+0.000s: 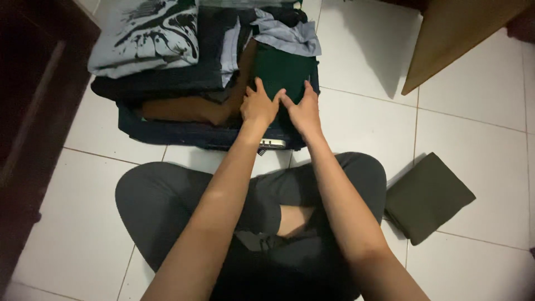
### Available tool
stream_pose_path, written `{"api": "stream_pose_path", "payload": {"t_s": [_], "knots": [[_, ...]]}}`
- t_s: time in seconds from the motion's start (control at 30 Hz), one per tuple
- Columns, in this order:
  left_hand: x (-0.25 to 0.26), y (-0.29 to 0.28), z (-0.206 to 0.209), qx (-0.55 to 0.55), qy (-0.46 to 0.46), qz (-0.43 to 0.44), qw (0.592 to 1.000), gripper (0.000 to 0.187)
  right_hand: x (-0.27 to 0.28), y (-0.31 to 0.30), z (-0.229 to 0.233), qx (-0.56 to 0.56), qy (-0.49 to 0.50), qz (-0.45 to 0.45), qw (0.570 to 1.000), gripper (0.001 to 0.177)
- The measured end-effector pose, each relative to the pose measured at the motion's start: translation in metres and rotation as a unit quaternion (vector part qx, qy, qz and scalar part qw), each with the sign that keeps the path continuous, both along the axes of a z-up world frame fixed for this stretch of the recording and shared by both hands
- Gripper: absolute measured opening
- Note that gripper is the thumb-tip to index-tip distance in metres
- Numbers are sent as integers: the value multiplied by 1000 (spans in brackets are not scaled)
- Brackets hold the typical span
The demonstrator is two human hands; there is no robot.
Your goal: Packing several pieces of folded clothing into a suitcase while sitting on the floor.
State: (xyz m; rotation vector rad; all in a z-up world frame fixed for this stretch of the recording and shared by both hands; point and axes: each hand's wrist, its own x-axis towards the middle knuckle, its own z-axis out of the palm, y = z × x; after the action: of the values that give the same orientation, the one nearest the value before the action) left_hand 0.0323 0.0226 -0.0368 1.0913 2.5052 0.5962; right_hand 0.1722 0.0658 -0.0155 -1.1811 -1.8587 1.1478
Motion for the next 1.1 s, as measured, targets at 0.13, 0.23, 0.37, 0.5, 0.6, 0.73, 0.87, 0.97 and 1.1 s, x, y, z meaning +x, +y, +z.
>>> {"api": "stream_pose_path", "payload": {"t_s": [0.13,0.23,0.37,0.5,0.6,0.73,0.87,0.97,1.1], "knots": [[-11,0,6,118,-88,48,988,88,-13,19,-5,-68,27,-52,996,78],[-23,19,-28,248,-212,91,941,69,-12,39,-1,-289,175,-18,941,58],[-17,4,-13,432,-436,112,782,52,-19,32,58,-419,150,17,895,32],[-3,-11,-20,456,-532,115,704,56,-11,60,26,-395,133,38,908,24],[15,-37,-28,489,-489,132,710,53,0,68,27,-451,250,59,855,22],[44,-92,-21,545,-447,163,690,39,20,47,40,-469,335,44,816,29],[46,-109,-29,570,-596,143,546,37,57,-39,102,-355,365,73,858,59],[48,-128,20,489,-664,160,543,45,111,-88,106,-322,266,-37,908,68],[73,-148,63,337,-719,140,592,56,192,-117,38,-320,258,-36,911,70]]}}
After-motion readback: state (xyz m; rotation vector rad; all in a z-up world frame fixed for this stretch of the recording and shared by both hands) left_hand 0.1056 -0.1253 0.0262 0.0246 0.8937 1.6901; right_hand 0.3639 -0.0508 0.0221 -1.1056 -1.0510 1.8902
